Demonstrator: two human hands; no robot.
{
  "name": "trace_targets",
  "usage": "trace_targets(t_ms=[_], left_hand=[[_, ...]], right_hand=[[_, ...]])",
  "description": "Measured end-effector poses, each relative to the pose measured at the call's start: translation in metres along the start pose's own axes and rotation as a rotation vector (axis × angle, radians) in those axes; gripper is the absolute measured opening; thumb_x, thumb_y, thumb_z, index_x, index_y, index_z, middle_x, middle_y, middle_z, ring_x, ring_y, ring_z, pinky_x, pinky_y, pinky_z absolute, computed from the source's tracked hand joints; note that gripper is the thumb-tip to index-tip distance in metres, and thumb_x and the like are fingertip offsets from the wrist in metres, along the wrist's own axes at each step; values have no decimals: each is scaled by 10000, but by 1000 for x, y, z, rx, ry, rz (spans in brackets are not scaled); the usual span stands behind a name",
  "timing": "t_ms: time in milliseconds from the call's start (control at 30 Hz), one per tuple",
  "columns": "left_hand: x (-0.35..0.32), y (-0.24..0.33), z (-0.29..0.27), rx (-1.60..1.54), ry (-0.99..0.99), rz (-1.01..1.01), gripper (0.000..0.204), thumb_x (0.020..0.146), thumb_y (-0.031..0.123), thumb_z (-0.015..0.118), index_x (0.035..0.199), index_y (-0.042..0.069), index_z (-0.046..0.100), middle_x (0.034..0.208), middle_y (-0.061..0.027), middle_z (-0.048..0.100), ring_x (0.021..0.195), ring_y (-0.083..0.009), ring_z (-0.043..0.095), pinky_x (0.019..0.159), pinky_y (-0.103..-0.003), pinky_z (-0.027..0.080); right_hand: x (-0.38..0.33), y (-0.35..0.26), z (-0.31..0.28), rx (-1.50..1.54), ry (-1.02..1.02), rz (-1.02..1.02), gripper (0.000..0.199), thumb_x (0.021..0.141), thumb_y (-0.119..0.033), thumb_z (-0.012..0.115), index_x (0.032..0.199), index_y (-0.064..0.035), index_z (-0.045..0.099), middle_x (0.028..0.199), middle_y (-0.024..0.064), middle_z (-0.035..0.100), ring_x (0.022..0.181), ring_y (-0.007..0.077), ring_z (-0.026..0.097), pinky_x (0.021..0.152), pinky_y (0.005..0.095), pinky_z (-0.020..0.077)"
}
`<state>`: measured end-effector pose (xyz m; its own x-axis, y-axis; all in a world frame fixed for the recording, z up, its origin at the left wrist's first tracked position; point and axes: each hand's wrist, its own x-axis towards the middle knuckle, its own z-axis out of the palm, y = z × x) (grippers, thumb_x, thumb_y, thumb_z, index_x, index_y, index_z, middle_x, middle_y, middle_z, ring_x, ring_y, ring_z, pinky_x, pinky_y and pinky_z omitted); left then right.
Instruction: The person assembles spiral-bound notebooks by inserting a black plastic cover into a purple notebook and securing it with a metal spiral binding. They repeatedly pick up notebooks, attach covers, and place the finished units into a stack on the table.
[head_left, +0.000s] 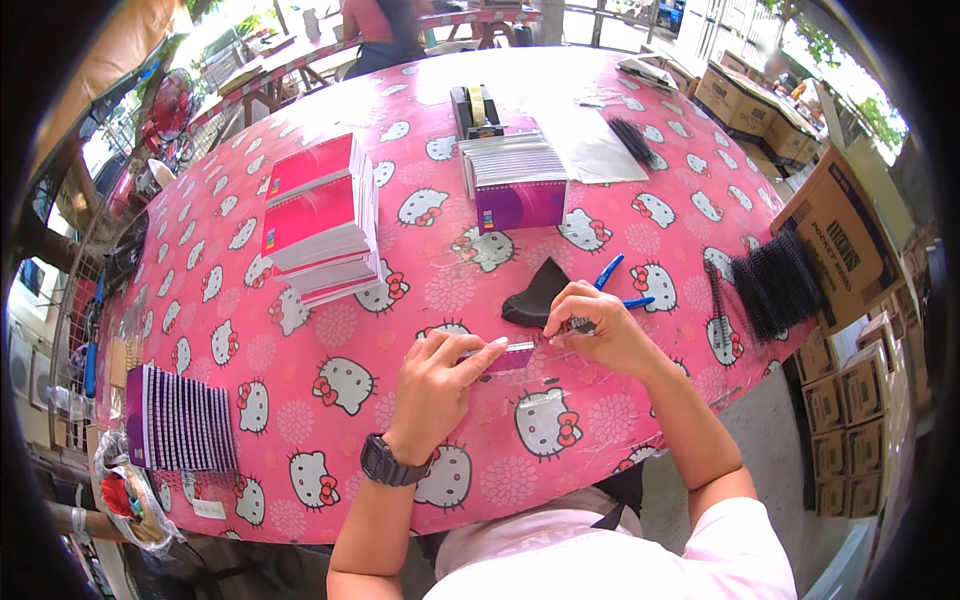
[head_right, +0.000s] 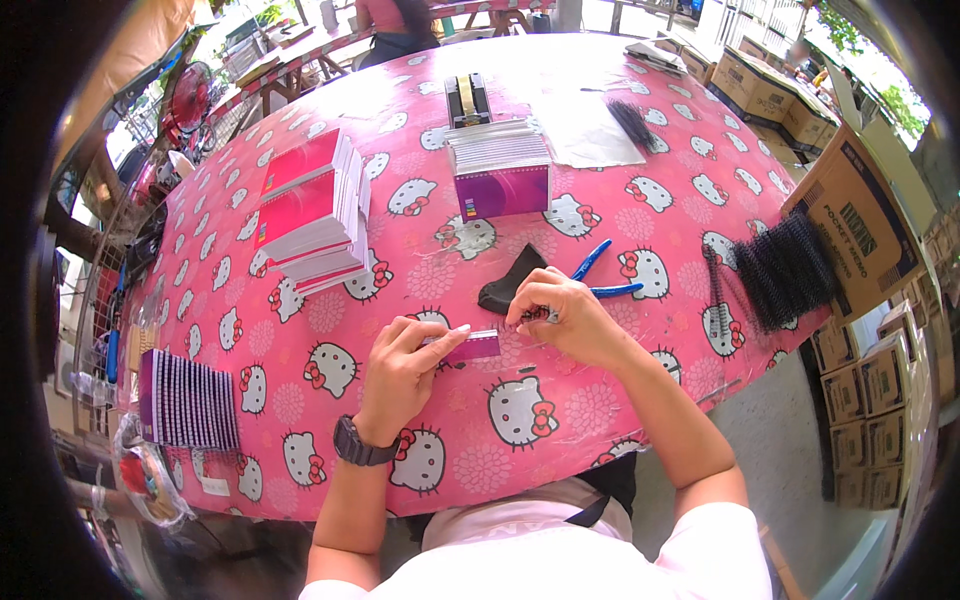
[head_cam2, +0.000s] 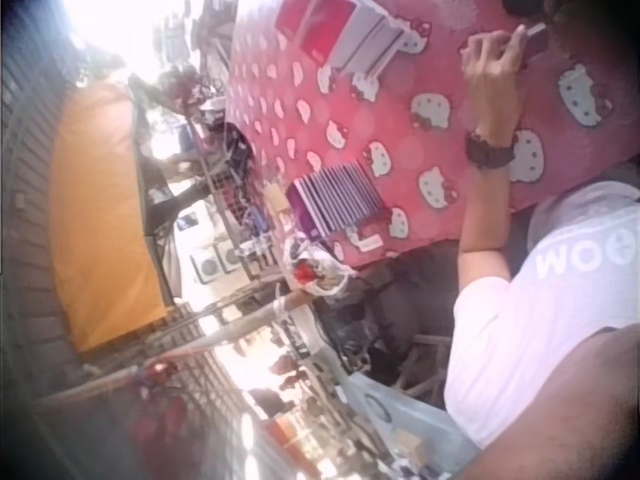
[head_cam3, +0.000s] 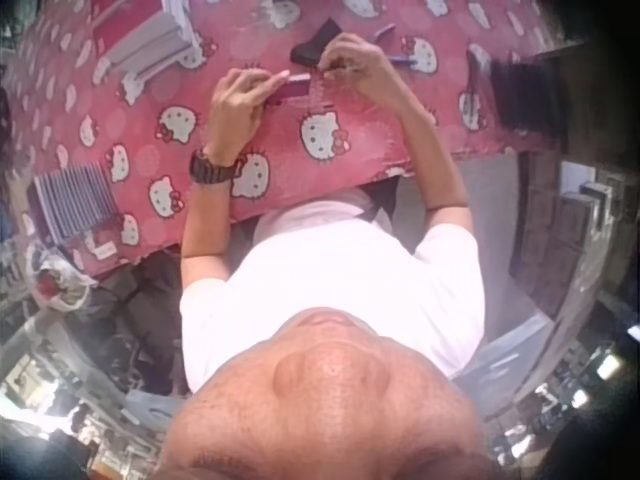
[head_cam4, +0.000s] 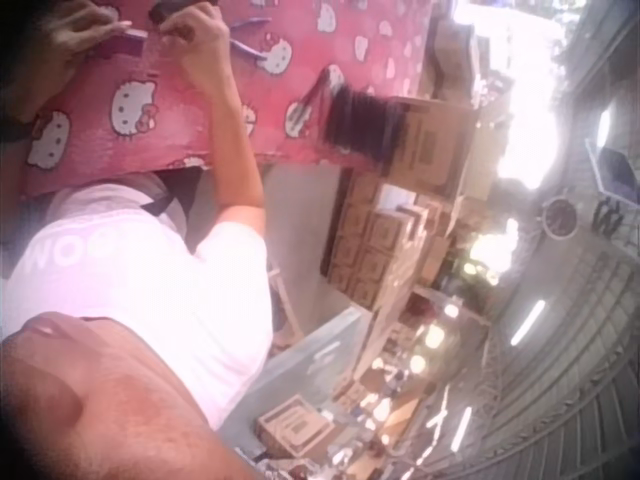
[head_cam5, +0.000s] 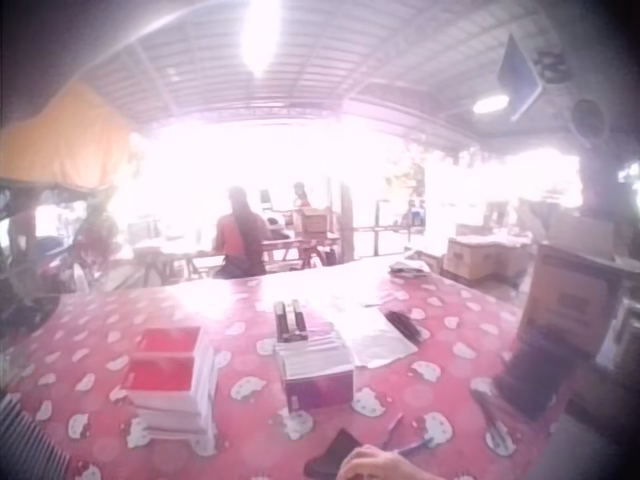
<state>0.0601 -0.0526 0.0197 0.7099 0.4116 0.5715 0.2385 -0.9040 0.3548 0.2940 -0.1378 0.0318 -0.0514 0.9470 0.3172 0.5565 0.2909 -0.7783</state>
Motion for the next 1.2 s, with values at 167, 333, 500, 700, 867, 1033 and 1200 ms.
trace_targets(t_ms=[167,333,500,700,867,1033,1200], left_hand=[[0,1,-1,10,-16,-18,498,665,-51,607,1097,181,693,896,-7,626,814,-210,545,736,-348,456],[-1,0,0,-5,-5,-20,418,711,-1,635,1095,155,683,899,-18,628,837,-212,556,740,-357,449],[2,13,5,40,40,-94,362,752,123,690,1109,113,629,913,-38,627,869,-232,568,775,-367,423],[3,25,24,33,77,-89,274,773,194,696,1022,107,624,906,-33,620,867,-226,569,777,-365,408],[3,24,23,42,0,-64,197,796,198,669,964,105,627,896,-14,614,859,-205,569,761,-357,396],[7,28,20,1,-5,-56,147,816,210,655,923,114,629,858,-6,622,819,-194,576,749,-346,388],[2,25,19,44,-19,-68,177,802,270,679,895,123,643,847,1,637,805,-185,583,842,-382,362]], right_hand=[[-1,6,-3,170,-135,70,233,732,8,707,953,-46,659,865,36,600,872,176,560,767,303,461],[-4,-2,-7,217,-295,308,288,843,-86,661,1120,-35,605,818,63,617,772,159,598,686,286,477],[-2,-7,-1,-2,-159,0,358,889,-93,603,1236,-53,526,792,68,615,694,152,604,645,280,484],[3,-18,6,157,-237,136,353,885,-93,609,1227,-48,534,790,58,614,681,135,596,634,279,484],[12,0,3,172,-203,288,282,903,-118,600,1173,-41,586,844,23,629,696,77,574,606,233,469],[29,40,-2,-662,29,267,783,682,-509,763,1247,-35,497,1187,183,552,1160,331,473,941,460,398],[36,39,18,-652,-75,330,710,624,-514,781,1153,-96,559,1249,192,471,1199,386,412,970,522,367]])
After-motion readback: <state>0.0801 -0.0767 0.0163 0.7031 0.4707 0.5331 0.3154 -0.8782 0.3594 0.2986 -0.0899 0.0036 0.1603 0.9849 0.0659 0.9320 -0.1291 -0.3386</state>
